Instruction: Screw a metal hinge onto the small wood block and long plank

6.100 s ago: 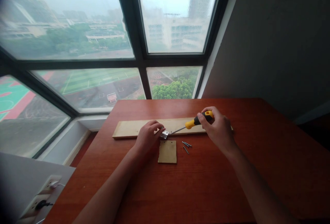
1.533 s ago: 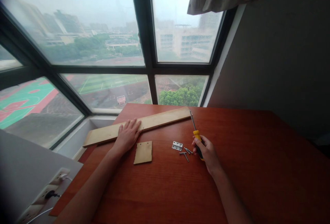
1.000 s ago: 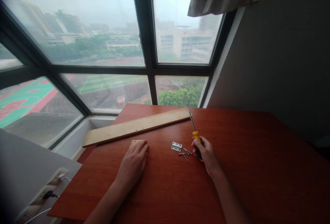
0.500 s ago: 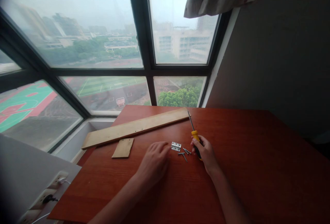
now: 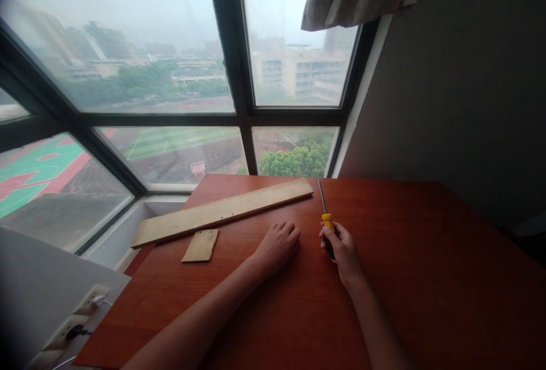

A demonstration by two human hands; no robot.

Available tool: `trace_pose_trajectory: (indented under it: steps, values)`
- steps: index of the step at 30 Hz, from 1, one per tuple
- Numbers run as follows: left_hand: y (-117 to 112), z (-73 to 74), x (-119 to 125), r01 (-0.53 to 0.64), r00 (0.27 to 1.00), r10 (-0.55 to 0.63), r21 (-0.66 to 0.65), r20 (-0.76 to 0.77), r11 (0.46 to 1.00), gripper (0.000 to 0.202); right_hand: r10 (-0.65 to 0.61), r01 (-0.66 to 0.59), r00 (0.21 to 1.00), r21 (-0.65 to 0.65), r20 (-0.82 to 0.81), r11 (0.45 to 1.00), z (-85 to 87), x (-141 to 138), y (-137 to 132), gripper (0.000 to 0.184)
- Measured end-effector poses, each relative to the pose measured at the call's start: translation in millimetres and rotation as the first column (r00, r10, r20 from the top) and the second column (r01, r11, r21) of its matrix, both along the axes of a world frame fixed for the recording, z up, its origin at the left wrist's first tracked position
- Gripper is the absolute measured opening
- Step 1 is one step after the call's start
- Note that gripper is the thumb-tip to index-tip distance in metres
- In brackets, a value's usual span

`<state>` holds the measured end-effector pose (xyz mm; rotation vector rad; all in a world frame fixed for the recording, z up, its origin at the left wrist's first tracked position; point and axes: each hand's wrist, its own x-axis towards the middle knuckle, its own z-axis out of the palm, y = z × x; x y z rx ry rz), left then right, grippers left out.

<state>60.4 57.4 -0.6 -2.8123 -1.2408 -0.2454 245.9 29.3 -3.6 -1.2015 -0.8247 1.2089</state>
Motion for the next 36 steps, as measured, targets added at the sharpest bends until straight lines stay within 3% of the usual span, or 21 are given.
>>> trace_pose_trajectory:
  steps: [8, 13, 19, 24, 30, 36]
  values:
    - [12.9, 5.5, -90.8, -0.263, 0.964, 0.264, 0.024, -0.028, 0.964, 0.014, 0.036, -0.036, 0.999, -0.012, 0.021, 0.999, -1.8, 0.5, -1.7, 0.035]
    - [8.5, 8.2, -120.6, -0.386, 0.922, 0.386, 0.036, -0.021, 0.922, 0.018, 0.058, -0.056, 0.995, -0.020, 0.085, 0.998, -3.7, -0.5, -1.7, 0.037]
    - [2.1, 13.5, -125.5, -0.389, 0.919, 0.393, 0.086, -0.026, 0.917, 0.019, 0.106, -0.104, 0.963, -0.018, 0.249, 0.994, -8.6, -3.7, -2.2, 0.037]
    - [-4.8, 25.9, -118.8, -0.381, 0.924, 0.382, 0.087, 0.010, 0.920, 0.020, 0.137, -0.163, 0.892, 0.025, 0.430, 0.986, -8.9, -16.8, -2.6, 0.034]
    - [-27.5, 37.5, -100.5, -0.336, 0.941, 0.335, 0.020, 0.058, 0.942, 0.024, 0.130, -0.286, 0.738, 0.133, 0.663, 0.949, -0.7, -65.6, 10.2, 0.025]
    - [-51.8, 28.5, -91.0, -0.346, 0.931, 0.354, -0.099, 0.086, 0.933, 0.020, 0.085, -0.359, 0.572, 0.156, 0.816, 0.920, -3.4, -121.1, 33.2, 0.027]
